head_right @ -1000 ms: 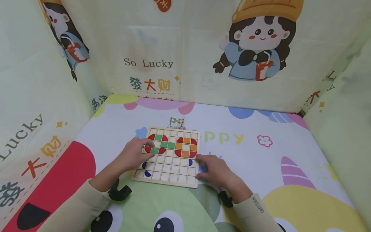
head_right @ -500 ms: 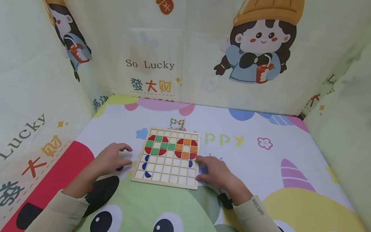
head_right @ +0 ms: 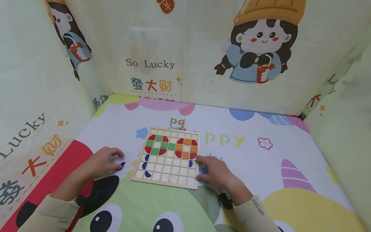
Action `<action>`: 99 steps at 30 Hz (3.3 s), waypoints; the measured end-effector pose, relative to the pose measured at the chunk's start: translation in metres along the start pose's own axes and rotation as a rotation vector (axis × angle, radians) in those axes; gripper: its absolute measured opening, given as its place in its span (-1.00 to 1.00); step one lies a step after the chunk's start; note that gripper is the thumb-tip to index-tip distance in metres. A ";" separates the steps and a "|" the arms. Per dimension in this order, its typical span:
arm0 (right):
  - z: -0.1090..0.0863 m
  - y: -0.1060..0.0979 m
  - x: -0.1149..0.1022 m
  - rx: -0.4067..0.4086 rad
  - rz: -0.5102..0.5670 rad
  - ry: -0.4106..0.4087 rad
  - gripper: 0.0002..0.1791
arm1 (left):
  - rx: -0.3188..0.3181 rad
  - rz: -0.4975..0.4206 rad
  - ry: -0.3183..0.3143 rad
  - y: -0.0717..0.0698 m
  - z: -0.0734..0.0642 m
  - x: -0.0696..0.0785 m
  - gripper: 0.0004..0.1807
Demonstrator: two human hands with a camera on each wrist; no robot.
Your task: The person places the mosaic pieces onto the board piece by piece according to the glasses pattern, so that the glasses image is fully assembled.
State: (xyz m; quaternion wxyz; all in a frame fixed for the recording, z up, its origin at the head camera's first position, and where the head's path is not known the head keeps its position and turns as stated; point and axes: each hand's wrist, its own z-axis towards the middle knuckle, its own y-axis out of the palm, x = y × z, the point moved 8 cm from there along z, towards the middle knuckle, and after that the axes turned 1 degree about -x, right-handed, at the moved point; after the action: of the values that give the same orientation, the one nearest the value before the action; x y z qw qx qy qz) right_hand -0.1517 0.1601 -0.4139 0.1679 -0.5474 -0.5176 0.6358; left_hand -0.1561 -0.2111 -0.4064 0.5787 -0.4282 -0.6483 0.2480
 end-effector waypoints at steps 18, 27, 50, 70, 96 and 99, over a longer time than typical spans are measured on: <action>0.000 0.000 0.000 -0.002 -0.004 -0.008 -0.31 | 0.043 0.026 -0.007 0.001 0.011 -0.002 -0.75; 0.000 0.000 -0.001 -0.001 -0.010 -0.014 -0.31 | 0.005 0.005 -0.010 0.004 0.014 0.005 -0.62; -0.001 0.001 0.000 0.003 -0.006 -0.001 -0.30 | -0.066 0.014 -0.003 0.014 0.022 0.010 -0.64; 0.000 0.001 0.000 0.002 -0.016 -0.013 -0.30 | -0.141 0.025 0.031 0.010 0.025 0.016 -0.62; 0.001 0.001 0.001 0.003 -0.025 -0.010 -0.30 | -0.141 0.124 0.063 0.014 0.032 0.018 -0.74; 0.001 0.001 0.001 0.001 -0.024 -0.004 -0.30 | -0.112 0.136 0.085 0.013 0.032 0.021 -0.77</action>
State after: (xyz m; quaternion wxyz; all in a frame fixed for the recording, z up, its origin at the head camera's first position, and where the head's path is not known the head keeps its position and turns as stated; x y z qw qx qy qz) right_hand -0.1526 0.1603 -0.4157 0.1748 -0.5397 -0.5241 0.6352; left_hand -0.1827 -0.1812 -0.4119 0.5627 -0.5131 -0.6053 0.2320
